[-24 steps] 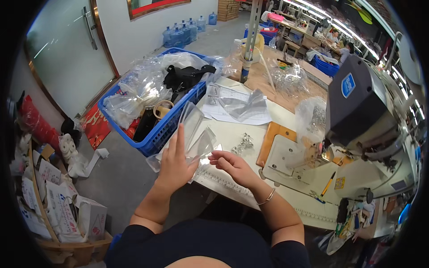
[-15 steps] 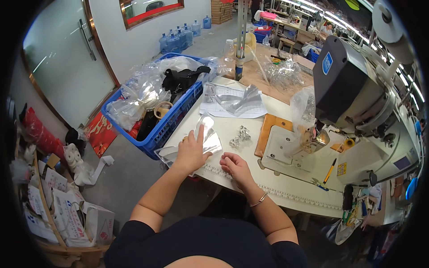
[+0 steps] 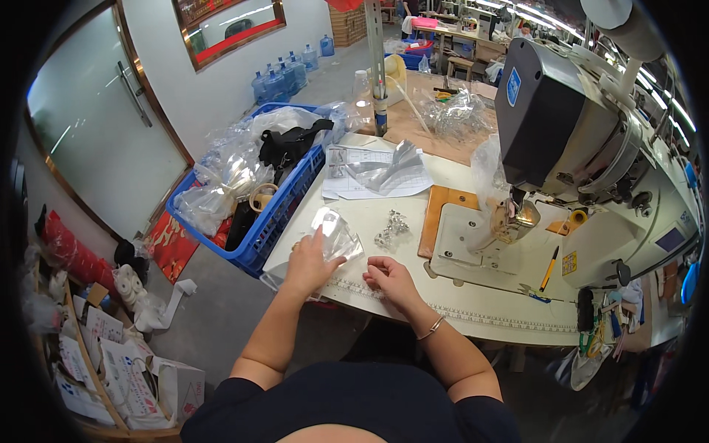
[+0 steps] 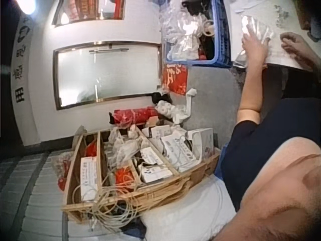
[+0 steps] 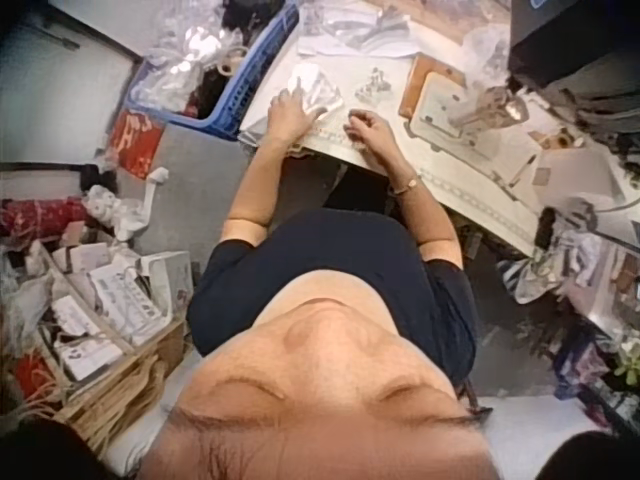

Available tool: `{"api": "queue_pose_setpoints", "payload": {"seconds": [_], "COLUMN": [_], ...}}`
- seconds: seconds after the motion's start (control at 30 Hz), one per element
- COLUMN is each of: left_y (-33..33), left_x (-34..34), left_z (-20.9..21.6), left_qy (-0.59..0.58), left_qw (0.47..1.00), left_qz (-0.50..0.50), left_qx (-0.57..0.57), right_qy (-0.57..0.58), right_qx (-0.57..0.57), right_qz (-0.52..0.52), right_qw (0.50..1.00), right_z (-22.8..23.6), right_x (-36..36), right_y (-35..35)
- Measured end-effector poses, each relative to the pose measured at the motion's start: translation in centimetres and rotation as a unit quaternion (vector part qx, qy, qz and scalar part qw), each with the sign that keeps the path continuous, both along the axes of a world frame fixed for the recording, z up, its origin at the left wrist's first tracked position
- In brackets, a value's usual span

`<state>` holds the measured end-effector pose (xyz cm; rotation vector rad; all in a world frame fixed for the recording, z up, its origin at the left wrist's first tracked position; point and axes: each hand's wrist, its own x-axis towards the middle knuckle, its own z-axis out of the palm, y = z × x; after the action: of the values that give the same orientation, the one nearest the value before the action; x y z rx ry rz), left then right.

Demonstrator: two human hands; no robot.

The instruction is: The person assembles small transparent plastic components by hand, aligning and joining them at a workbench. They repeatedly pick up parts, fit them together, and place the assembled units on the table.

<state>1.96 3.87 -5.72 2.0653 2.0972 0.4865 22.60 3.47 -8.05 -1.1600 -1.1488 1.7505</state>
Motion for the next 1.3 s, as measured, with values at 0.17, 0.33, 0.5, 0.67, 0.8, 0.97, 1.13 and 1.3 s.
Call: {"api": "queue_pose_setpoints", "payload": {"seconds": [0.17,0.33,0.5,0.67,0.8,0.97,1.13,1.3], "left_y": [-3.2,-4.3,-6.1,-10.9,-17.9,-27.6,-36.6,-43.6], "left_x": [3.2,13.4,23.8,30.6,36.0,43.2,49.1,56.2], "left_z": [6.3,3.6,2.7,2.0,1.7,-2.9,-8.0,-12.1], "left_qy": [-0.030,-0.156,-0.078,-0.125,-0.017,0.109,0.273,0.328], "left_qw": [0.973,0.900,0.807,0.730,0.641,0.517,0.323,0.194], "left_qz": [-0.112,-0.389,-0.581,-0.672,-0.765,-0.841,-0.893,-0.903], "left_qx": [0.201,0.121,0.062,0.005,-0.055,-0.118,-0.155,-0.199], "right_qy": [0.132,0.281,0.047,0.045,0.343,0.471,0.383,0.186], "right_qx": [0.081,0.132,0.062,-0.071,0.073,0.117,-0.080,-0.325], "right_qz": [0.039,-0.039,-0.300,-0.604,-0.701,-0.820,-0.919,-0.924], "right_qw": [0.987,0.950,0.951,0.793,0.621,0.304,0.035,0.076], "right_z": [1.1,0.6,-1.9,-6.7,-13.6,-25.3,-43.2,-52.8], "right_x": [2.4,7.9,14.5,14.8,17.6,21.6,19.6,20.6], "right_y": [-2.8,-10.5,-24.0,-37.5,-45.4,-54.5,-61.6,-68.2]}}
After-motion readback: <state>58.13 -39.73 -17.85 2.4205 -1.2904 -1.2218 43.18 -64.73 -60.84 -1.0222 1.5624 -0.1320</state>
